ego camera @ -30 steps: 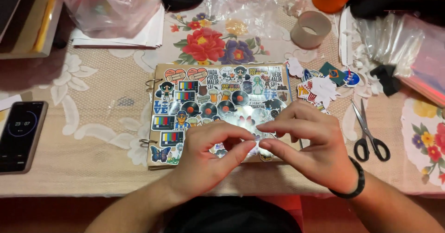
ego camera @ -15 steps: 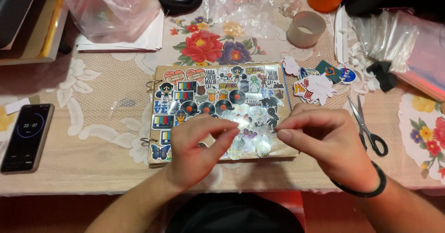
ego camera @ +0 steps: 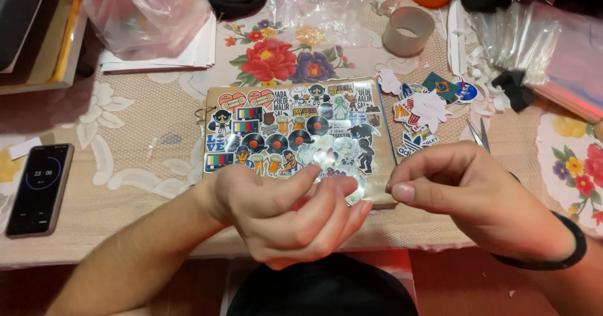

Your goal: Cutting clear tape and peeling/placing various stickers onto a notebook cover.

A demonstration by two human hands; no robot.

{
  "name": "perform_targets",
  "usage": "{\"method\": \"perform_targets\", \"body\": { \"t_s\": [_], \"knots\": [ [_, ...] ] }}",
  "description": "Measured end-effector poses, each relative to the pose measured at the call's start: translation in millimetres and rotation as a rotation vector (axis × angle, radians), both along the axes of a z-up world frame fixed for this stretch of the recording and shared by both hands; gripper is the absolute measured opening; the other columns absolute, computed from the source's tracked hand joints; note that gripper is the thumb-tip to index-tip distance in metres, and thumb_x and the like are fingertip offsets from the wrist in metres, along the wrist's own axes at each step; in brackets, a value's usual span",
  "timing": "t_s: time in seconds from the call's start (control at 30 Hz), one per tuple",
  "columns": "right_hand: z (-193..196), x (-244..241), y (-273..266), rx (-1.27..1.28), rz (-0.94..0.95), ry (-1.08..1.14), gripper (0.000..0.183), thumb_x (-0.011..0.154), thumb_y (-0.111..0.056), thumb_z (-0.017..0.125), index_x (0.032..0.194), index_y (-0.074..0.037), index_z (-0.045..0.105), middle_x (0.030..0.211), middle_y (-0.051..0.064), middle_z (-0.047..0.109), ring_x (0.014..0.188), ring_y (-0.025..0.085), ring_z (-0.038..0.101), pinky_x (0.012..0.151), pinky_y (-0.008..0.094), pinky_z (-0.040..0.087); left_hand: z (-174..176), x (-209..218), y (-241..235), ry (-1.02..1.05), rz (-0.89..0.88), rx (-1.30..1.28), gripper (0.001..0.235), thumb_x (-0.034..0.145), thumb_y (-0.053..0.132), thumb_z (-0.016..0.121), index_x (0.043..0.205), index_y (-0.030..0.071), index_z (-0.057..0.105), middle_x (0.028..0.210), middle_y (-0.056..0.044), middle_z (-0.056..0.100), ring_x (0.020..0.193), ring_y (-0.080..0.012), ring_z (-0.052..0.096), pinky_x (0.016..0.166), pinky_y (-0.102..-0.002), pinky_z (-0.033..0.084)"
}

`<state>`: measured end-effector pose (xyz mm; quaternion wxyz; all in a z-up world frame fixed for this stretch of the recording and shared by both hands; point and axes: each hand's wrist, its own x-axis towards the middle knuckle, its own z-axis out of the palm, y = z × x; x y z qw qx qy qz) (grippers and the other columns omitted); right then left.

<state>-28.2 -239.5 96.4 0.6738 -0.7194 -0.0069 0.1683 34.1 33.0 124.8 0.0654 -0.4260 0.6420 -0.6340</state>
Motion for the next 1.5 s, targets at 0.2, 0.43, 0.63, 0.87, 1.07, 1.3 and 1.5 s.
{"method": "perform_targets", "body": {
  "t_s": [0.2,0.43,0.63,0.87,1.07,1.3,1.5],
  "knots": [
    [29.7,-2.5,4.2,-0.087,-0.009,-0.006,0.014,0.079,-0.004,0.078,0.083,0.009,0.082,0.080,0.014,0.081,0.075,0.019,0.069,0.073,0.033,0.054,15.7,2.6,-12.8,-0.041,-0.069,-0.021,0.006,0.090,0.003,0.070,0.092,0.008,0.073,0.087,0.003,0.063,0.077,-0.0069,0.057,0.070,-0.023,0.053],
    [43.9,-2.3,14.4,-0.136,-0.039,-0.031,0.014,0.080,-0.003,0.078,0.086,0.007,0.084,0.075,0.013,0.081,0.072,0.018,0.069,0.070,0.032,0.056,14.5,1.3,-17.1,-0.019,-0.098,-0.037,0.011,0.089,0.001,0.069,0.088,0.010,0.074,0.084,0.005,0.065,0.077,-0.0066,0.059,0.071,-0.022,0.052],
    [40.6,-1.3,22.2,-0.277,-0.011,-0.237,0.008,0.081,-0.007,0.081,0.081,0.001,0.085,0.051,-0.001,0.043,0.054,0.009,0.037,0.048,0.026,0.032,3.6,-0.9,-12.0,0.035,-0.039,-0.031,0.009,0.089,0.000,0.069,0.090,0.008,0.074,0.084,0.004,0.064,0.077,-0.0077,0.059,0.071,-0.023,0.053],
    [33.8,-4.5,28.8,-0.543,0.029,-0.715,0.008,0.083,-0.015,0.075,0.086,-0.008,0.078,0.060,-0.001,0.059,0.051,0.009,0.042,0.050,0.023,0.034,-32.9,-23.5,-17.6,0.902,-0.016,-0.180,0.013,0.103,0.008,0.056,0.104,0.003,0.068,0.098,-0.009,0.071,0.087,-0.0248,0.073,0.080,-0.035,0.062],
    [28.2,-5.3,32.1,-0.611,0.039,-0.871,0.008,0.081,-0.015,0.078,0.087,-0.010,0.075,0.060,0.001,0.056,0.053,0.011,0.047,0.055,0.025,0.037,-35.1,-38.8,-21.5,1.813,-0.089,-0.279,0.048,0.094,0.002,0.075,0.133,0.010,0.047,0.098,-0.002,0.075,0.096,-0.0140,0.077,0.098,-0.028,0.057],
    [16.4,-6.7,30.6,-0.702,0.033,-1.128,0.012,0.085,-0.006,0.081,0.096,-0.008,0.075,0.068,0.004,0.057,0.061,0.018,0.049,0.062,0.030,0.039,-17.6,-39.3,-28.4,2.330,-0.097,-0.380,0.052,0.080,0.003,0.071,0.127,0.013,0.053,0.078,0.004,0.072,0.079,-0.0057,0.069,0.077,-0.025,0.055],
    [15.7,-4.1,23.3,-0.729,0.105,-1.256,0.010,0.090,-0.006,0.074,0.099,-0.009,0.075,0.076,0.004,0.063,0.065,0.021,0.053,0.065,0.033,0.042,-12.3,-36.3,-30.9,2.484,-0.174,-0.393,0.045,0.077,0.002,0.071,0.119,0.009,0.057,0.072,0.004,0.069,0.070,-0.0058,0.065,0.070,-0.023,0.062]
  ]
}}
